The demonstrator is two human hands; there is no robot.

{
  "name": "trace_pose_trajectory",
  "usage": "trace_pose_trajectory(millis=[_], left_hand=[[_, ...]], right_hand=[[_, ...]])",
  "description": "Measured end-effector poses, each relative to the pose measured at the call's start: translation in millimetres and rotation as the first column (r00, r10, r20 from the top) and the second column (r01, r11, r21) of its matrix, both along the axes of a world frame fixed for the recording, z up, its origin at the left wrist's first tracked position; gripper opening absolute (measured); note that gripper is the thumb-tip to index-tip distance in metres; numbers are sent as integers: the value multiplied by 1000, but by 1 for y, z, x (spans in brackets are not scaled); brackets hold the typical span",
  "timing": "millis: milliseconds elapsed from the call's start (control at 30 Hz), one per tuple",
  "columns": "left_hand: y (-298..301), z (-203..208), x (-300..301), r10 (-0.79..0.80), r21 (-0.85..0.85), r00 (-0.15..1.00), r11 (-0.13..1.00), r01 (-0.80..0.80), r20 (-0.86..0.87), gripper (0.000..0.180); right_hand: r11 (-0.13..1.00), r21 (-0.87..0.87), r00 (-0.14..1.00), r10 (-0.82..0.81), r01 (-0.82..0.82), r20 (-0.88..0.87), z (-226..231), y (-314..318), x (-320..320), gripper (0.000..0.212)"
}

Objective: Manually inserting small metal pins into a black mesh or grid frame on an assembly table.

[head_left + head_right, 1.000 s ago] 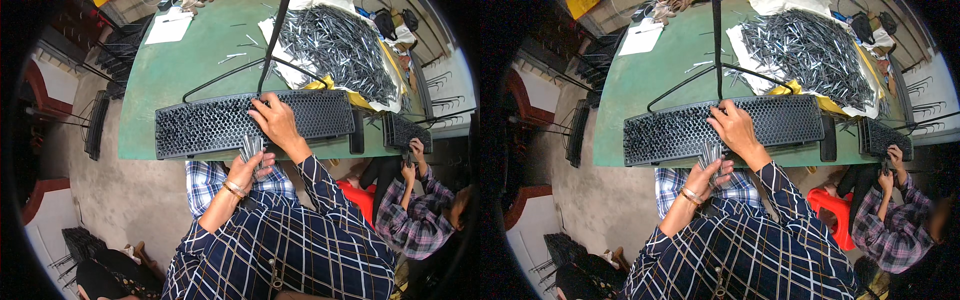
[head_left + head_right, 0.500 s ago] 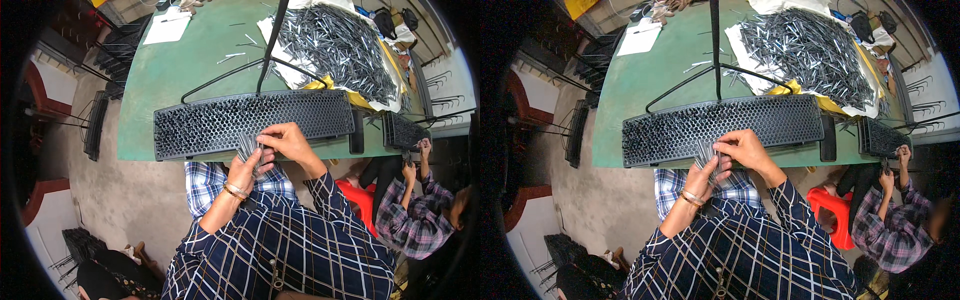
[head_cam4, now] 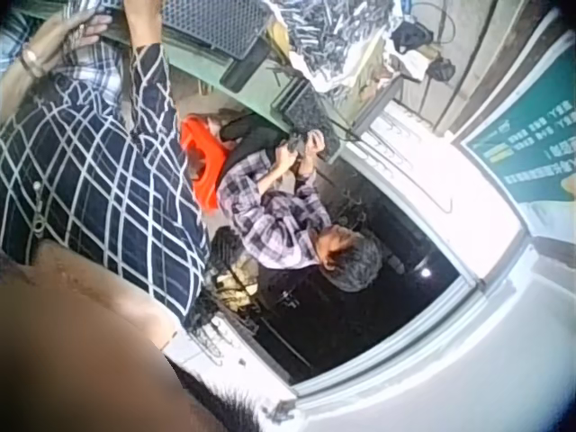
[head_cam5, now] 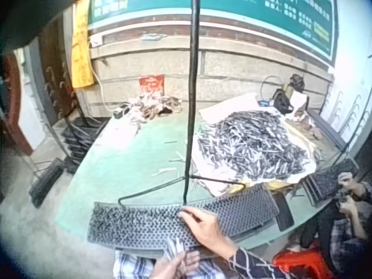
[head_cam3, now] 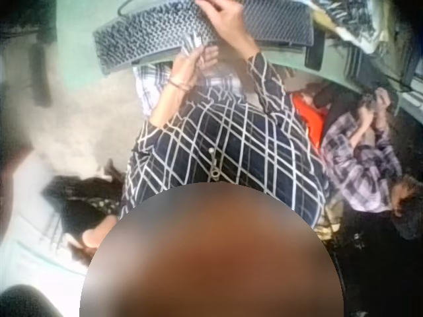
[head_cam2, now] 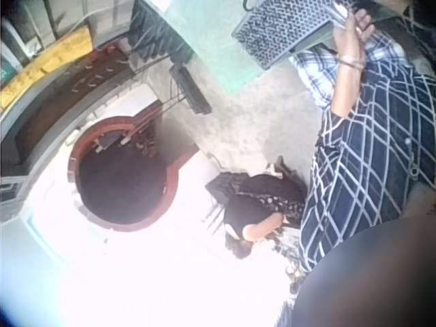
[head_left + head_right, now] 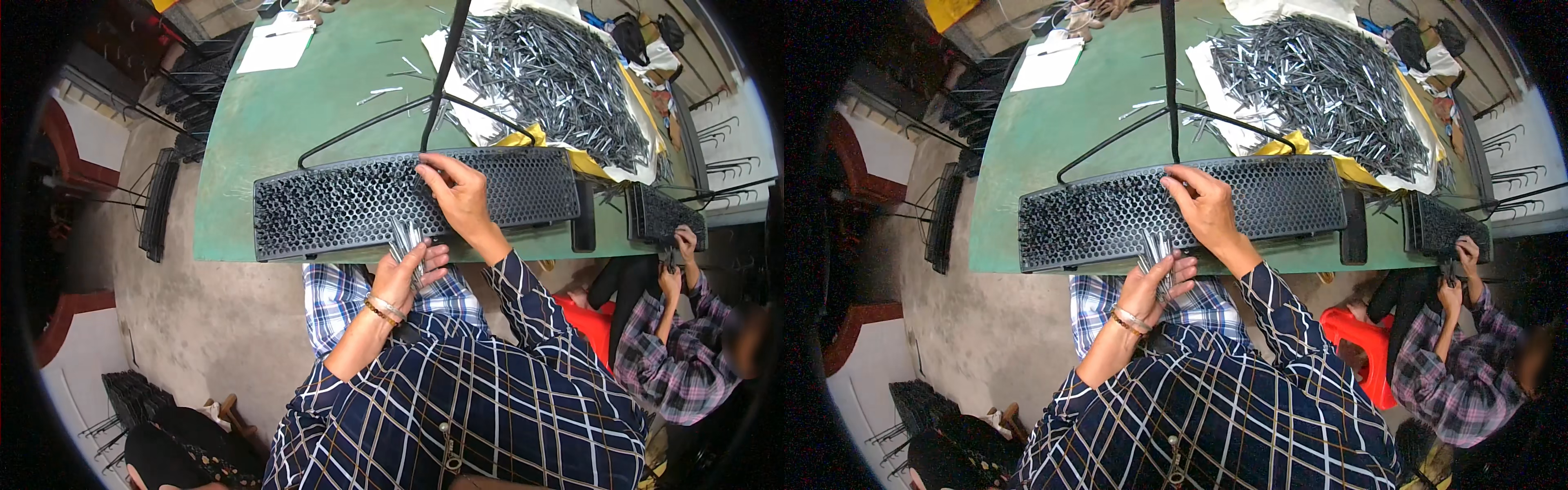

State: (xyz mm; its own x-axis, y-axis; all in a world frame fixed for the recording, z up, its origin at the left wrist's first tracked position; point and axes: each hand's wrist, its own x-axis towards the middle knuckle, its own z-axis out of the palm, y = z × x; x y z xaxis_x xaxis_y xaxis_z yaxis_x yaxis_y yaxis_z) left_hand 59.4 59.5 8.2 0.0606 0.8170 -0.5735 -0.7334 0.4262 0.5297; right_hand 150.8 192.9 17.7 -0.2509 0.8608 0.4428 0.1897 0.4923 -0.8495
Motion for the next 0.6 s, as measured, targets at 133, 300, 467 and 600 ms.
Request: trace_pose_trajectory(millis=[133,300,467,600], left_hand=[[-3,-2,-4,17,-17,1000,1000,-17,-21,24],[-2,1,-4,41,3,999,999,-41,21,24],[-2,-1,-2,91,17,994,996,-92,62,26],[0,2,-1,100,-3,994,995,-100,45,23]], right_hand=[[930,-366,998,12,-34,-62,9,-4,2,20],[856,-491,979,76,-162,-190,10,-6,17,23],[757,-597,961,154,-264,-230,17,-15,28,21],[707,-625,944,229,-330,-238,6,-18,36,21]])
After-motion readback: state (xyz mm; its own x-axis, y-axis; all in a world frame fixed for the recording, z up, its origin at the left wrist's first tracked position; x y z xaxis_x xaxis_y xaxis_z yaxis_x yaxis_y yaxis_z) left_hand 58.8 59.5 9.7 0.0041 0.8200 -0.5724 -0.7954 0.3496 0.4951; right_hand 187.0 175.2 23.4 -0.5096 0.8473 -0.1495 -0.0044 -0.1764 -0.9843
